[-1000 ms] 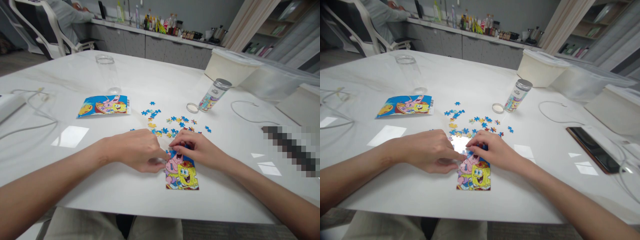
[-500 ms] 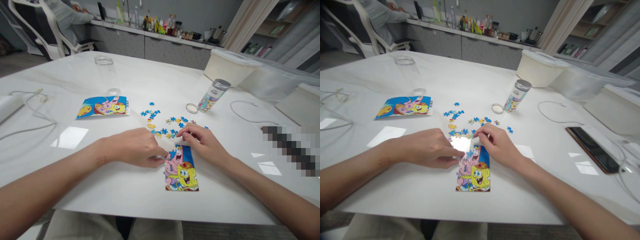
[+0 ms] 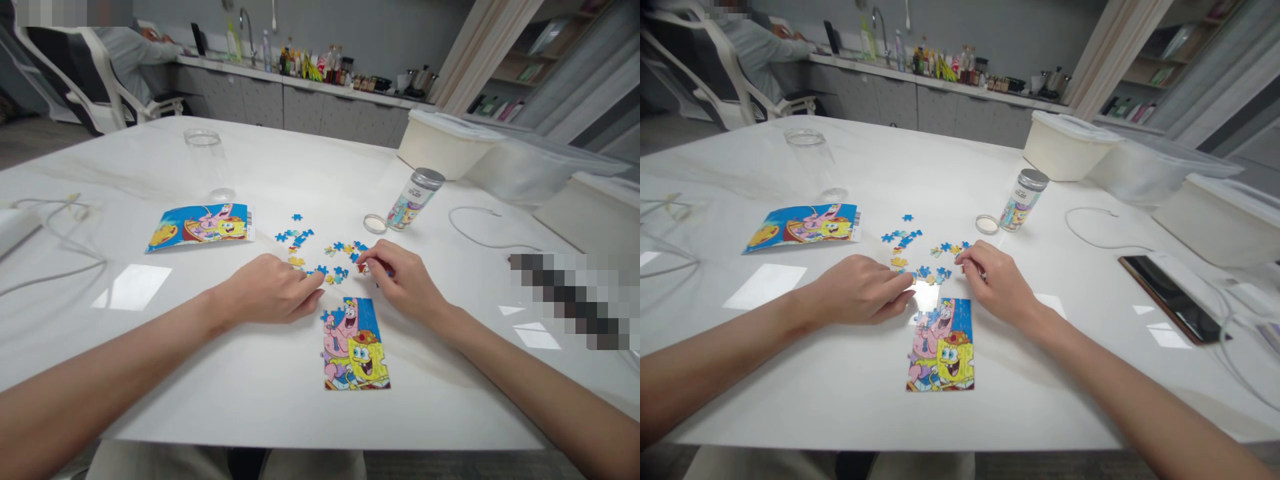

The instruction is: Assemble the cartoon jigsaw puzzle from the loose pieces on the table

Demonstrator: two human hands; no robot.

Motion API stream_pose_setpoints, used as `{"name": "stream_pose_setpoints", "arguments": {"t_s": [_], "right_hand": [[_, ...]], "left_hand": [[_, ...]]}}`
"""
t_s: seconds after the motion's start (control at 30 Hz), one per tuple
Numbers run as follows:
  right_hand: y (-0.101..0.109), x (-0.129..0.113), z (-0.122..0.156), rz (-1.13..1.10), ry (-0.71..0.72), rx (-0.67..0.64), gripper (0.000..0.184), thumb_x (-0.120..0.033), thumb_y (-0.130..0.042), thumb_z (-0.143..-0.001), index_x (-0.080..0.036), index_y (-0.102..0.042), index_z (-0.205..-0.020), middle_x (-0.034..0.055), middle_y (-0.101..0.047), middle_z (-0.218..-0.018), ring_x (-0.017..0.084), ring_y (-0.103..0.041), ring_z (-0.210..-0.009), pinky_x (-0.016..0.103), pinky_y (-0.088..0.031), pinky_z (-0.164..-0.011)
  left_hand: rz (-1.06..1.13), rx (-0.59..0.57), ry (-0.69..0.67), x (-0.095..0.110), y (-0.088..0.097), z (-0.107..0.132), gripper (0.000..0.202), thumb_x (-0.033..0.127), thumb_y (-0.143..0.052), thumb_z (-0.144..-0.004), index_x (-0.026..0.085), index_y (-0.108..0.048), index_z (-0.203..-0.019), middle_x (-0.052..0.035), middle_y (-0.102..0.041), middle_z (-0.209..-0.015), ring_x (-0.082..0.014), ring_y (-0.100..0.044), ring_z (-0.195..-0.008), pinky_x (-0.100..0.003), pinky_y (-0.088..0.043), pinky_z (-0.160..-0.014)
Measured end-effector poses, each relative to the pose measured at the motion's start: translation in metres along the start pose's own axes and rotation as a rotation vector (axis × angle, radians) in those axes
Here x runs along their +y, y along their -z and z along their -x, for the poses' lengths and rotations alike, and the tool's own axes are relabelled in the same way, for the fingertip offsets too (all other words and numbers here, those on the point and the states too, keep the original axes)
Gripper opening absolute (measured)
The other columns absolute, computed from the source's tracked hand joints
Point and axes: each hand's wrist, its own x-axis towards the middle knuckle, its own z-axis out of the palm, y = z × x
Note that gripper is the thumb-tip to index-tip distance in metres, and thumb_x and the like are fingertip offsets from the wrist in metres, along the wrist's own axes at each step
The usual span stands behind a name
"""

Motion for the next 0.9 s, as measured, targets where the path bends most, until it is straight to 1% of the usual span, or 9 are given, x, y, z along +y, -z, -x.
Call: {"name": "stream_pose_setpoints", "arguments": {"t_s": [0.1,0.17,0.27,0.37,0.53,0.63,0.77,0.83,0.9], "right_hand": [[0.005,0.009,-0.004,0.025,0.006,0.082,0.02,-0.015,-0.041,-0.09,-0.018,-0.061,-0.086,0.0031,-0.058,-0.077,0.015,-0.051,-0.067,0.029,-0.038,-0.062],[0.008,0.016,-0.006,0.033,-0.009,0.13,0.02,-0.016,-0.041,-0.089,-0.019,-0.06,-0.082,0.0033,-0.059,-0.077,0.016,-0.052,-0.068,0.03,-0.039,-0.065],[0.011,0.029,-0.009,0.01,-0.093,0.195,0.02,-0.019,-0.043,-0.088,-0.019,-0.06,-0.079,0.0037,-0.06,-0.076,0.018,-0.053,-0.068,0.031,-0.039,-0.066],[0.011,0.042,-0.012,-0.008,-0.156,0.269,0.02,-0.023,-0.043,-0.086,-0.019,-0.061,-0.078,0.0049,-0.062,-0.078,0.019,-0.054,-0.072,0.032,-0.039,-0.068],[0.01,0.054,-0.014,-0.05,-0.294,0.358,0.02,-0.027,-0.043,-0.081,-0.019,-0.06,-0.075,0.0035,-0.06,-0.072,0.019,-0.051,-0.068,0.031,-0.039,-0.067],[0.009,0.055,-0.014,-0.006,-0.318,0.375,0.021,-0.027,-0.04,-0.081,-0.019,-0.059,-0.075,0.0038,-0.061,-0.072,0.019,-0.052,-0.068,0.031,-0.04,-0.07],[0.006,0.053,-0.013,0.058,-0.322,0.354,0.02,-0.025,-0.04,-0.08,-0.019,-0.058,-0.073,0.0051,-0.064,-0.076,0.02,-0.054,-0.072,0.031,-0.041,-0.074],[0.006,0.053,-0.014,0.096,-0.337,0.342,0.022,-0.024,-0.038,-0.081,-0.019,-0.058,-0.073,0.0061,-0.065,-0.078,0.02,-0.055,-0.074,0.031,-0.041,-0.075],[0.005,0.053,-0.016,0.135,-0.354,0.32,0.022,-0.022,-0.037,-0.082,-0.018,-0.058,-0.074,0.0068,-0.066,-0.079,0.02,-0.057,-0.075,0.03,-0.042,-0.076]], "left_hand": [[-0.055,0.083,-0.023,0.002,-0.001,0.002,0.031,0.018,-0.033,-0.093,0.021,-0.045,-0.065,0.0042,-0.048,-0.044,-0.0108,-0.04,-0.035,-0.028,-0.024,-0.04],[-0.073,0.087,-0.056,0.003,0.001,0.003,0.031,0.018,-0.033,-0.092,0.021,-0.044,-0.063,0.0038,-0.048,-0.044,-0.0114,-0.041,-0.036,-0.029,-0.027,-0.039],[-0.09,0.065,-0.124,0.0,0.001,0.006,0.031,0.019,-0.033,-0.091,0.021,-0.046,-0.063,0.003,-0.049,-0.045,-0.0125,-0.042,-0.037,-0.03,-0.029,-0.037],[-0.086,0.051,-0.21,-0.008,-0.002,0.007,0.029,0.021,-0.035,-0.09,0.021,-0.048,-0.064,0.0024,-0.051,-0.047,-0.013,-0.044,-0.038,-0.03,-0.031,-0.038],[-0.071,0.093,-0.303,-0.025,-0.014,0.0,0.028,0.021,-0.035,-0.088,0.021,-0.048,-0.064,0.0013,-0.053,-0.049,-0.0135,-0.047,-0.04,-0.03,-0.034,-0.04],[-0.057,0.137,-0.332,-0.031,-0.018,-0.002,0.03,0.021,-0.033,-0.089,0.022,-0.047,-0.062,0.001,-0.053,-0.049,-0.0136,-0.047,-0.04,-0.03,-0.037,-0.041],[-0.035,0.189,-0.337,-0.035,-0.022,0.001,0.029,0.02,-0.035,-0.087,0.021,-0.048,-0.062,0.0004,-0.052,-0.048,-0.0148,-0.048,-0.04,-0.031,-0.036,-0.04],[-0.029,0.182,-0.324,-0.039,-0.023,0.004,0.028,0.02,-0.035,-0.087,0.021,-0.049,-0.062,0.0,-0.053,-0.048,-0.0153,-0.05,-0.04,-0.031,-0.036,-0.04],[-0.013,0.135,-0.281,-0.045,-0.022,0.006,0.028,0.02,-0.035,-0.087,0.021,-0.048,-0.062,-0.0006,-0.054,-0.048,-0.0154,-0.051,-0.039,-0.03,-0.036,-0.041]]}}
